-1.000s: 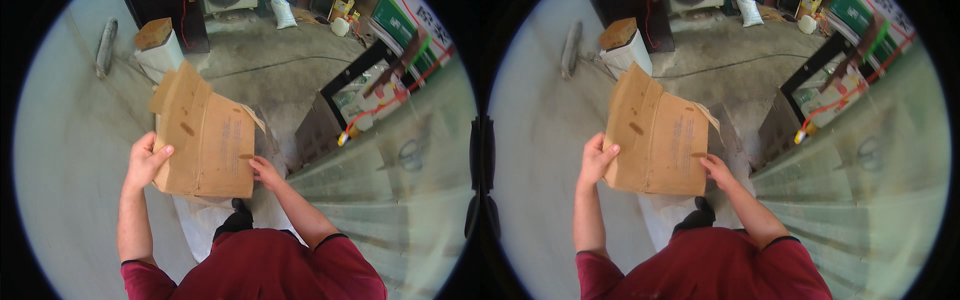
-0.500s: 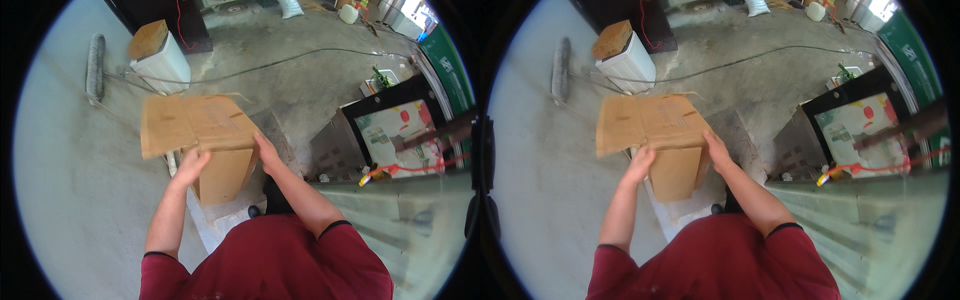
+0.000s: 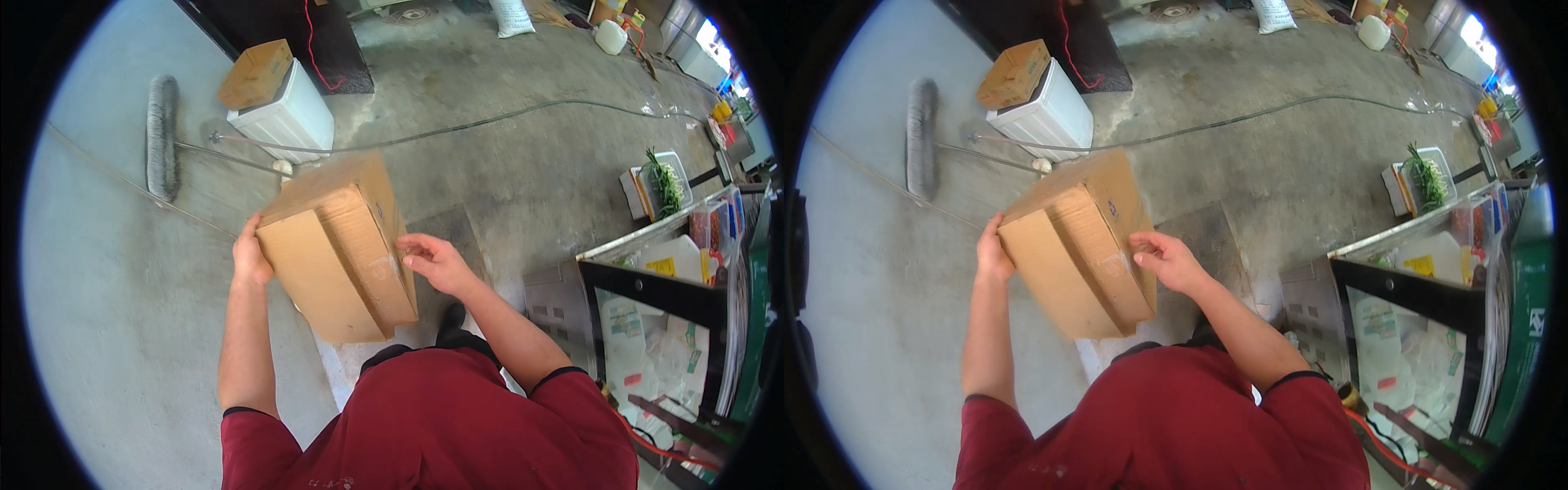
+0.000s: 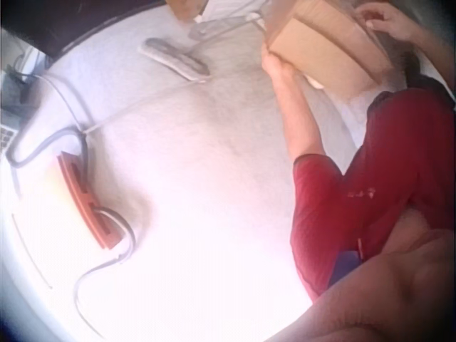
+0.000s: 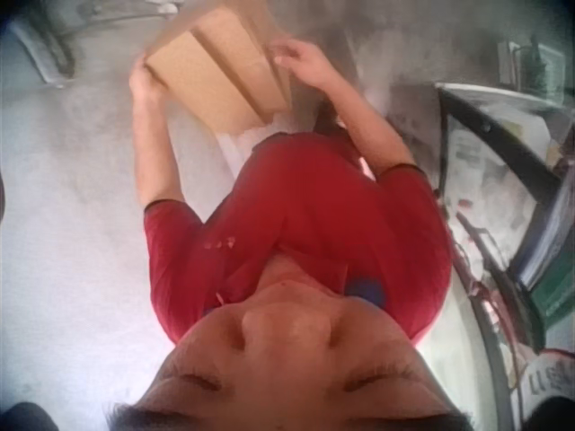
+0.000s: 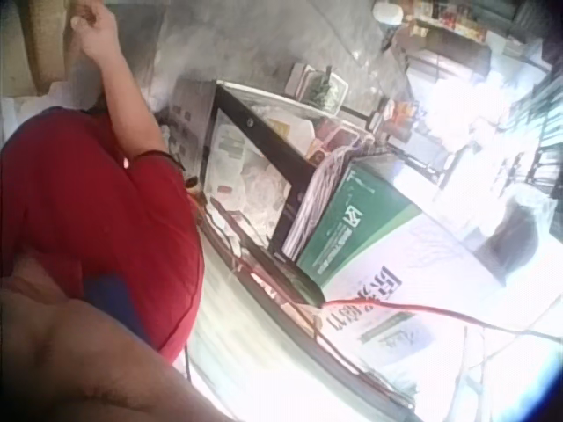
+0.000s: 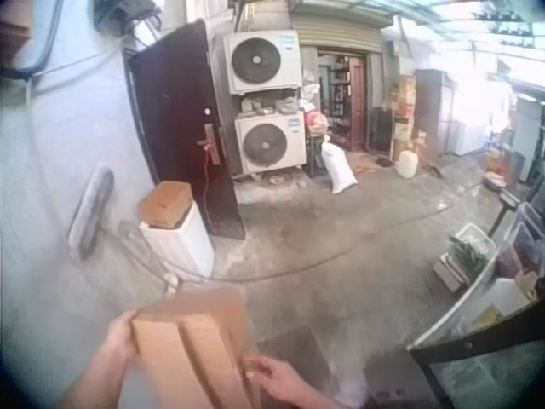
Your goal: The person folds and assembles a flat cardboard sheet into a box shape, then walks to an outdoor area to pick up another cardboard box, returns indoors, and uses a box cutter to open it.
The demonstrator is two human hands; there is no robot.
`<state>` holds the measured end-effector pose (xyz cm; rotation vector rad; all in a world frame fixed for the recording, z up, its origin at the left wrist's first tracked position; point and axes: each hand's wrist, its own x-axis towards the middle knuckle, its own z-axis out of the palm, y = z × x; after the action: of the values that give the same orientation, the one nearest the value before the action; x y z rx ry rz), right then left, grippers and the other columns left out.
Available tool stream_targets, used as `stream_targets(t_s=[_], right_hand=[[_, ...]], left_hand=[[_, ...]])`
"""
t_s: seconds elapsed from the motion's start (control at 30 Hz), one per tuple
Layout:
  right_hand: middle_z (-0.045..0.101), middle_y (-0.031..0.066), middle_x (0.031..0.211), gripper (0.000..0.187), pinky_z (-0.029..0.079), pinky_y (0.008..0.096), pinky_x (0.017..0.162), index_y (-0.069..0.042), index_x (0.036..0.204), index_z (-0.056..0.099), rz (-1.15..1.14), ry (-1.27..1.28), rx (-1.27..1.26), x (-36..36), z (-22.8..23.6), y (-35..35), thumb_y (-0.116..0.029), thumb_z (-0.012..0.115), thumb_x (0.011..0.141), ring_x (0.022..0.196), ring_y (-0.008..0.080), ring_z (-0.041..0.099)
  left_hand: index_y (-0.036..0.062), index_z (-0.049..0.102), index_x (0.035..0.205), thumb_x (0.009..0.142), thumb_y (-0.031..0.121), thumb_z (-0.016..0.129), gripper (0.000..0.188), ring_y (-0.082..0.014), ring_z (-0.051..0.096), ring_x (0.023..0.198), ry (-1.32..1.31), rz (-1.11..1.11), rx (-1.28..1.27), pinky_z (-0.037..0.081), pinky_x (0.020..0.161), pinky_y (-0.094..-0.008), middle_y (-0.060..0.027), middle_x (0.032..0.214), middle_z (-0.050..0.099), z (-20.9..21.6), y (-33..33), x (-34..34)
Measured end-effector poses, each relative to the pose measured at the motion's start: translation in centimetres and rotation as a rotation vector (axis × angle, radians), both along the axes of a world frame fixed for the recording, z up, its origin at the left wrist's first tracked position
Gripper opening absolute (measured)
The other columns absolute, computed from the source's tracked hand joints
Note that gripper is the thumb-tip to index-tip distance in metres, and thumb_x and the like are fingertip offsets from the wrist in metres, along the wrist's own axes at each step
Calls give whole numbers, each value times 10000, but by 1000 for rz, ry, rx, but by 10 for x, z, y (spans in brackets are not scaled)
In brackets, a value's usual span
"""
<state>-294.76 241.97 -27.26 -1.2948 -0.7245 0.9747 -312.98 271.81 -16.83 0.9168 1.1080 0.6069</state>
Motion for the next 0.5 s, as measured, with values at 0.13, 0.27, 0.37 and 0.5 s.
stream_targets(t_s=[0.13, 0.27, 0.37, 0.5], right_hand=[[606, 67, 1128, 398, 512, 289, 780, -61, 1287, 588, -12, -301, 52, 16, 25, 31, -78, 671, 899, 848, 132, 622], [578, 102, 1179, 409, 546, 346, 766, -91, 1262, 583, -111, -779, 63, 41, 45, 81, -77, 675, 863, 879, 247, 653], [577, 111, 1154, 445, 558, 400, 774, -123, 1273, 577, -90, -1016, 25, 66, 56, 127, -91, 676, 841, 919, 309, 650], [575, 111, 1120, 409, 559, 418, 758, -123, 1226, 587, -62, -1120, -121, 103, 66, 191, -107, 680, 828, 921, 324, 643]], left_hand=[[-3, 541, 1303, 1016, 317, 537, 430, -265, 606, 1149, -134, 54, -20, 509, 954, -430, -121, 1275, 610, 8, 32, 14], [4, 540, 1297, 1014, 309, 553, 417, -257, 595, 1156, -200, 80, -25, 511, 951, -429, -116, 1285, 597, 8, 72, 35], [10, 534, 1302, 1018, 299, 544, 405, -257, 599, 1142, -239, 112, -101, 512, 950, -425, -114, 1286, 596, 0, 113, 59], [26, 529, 1306, 1018, 283, 547, 386, -257, 599, 1135, -288, 62, -75, 511, 944, -423, -105, 1272, 600, -16, 179, 104]])
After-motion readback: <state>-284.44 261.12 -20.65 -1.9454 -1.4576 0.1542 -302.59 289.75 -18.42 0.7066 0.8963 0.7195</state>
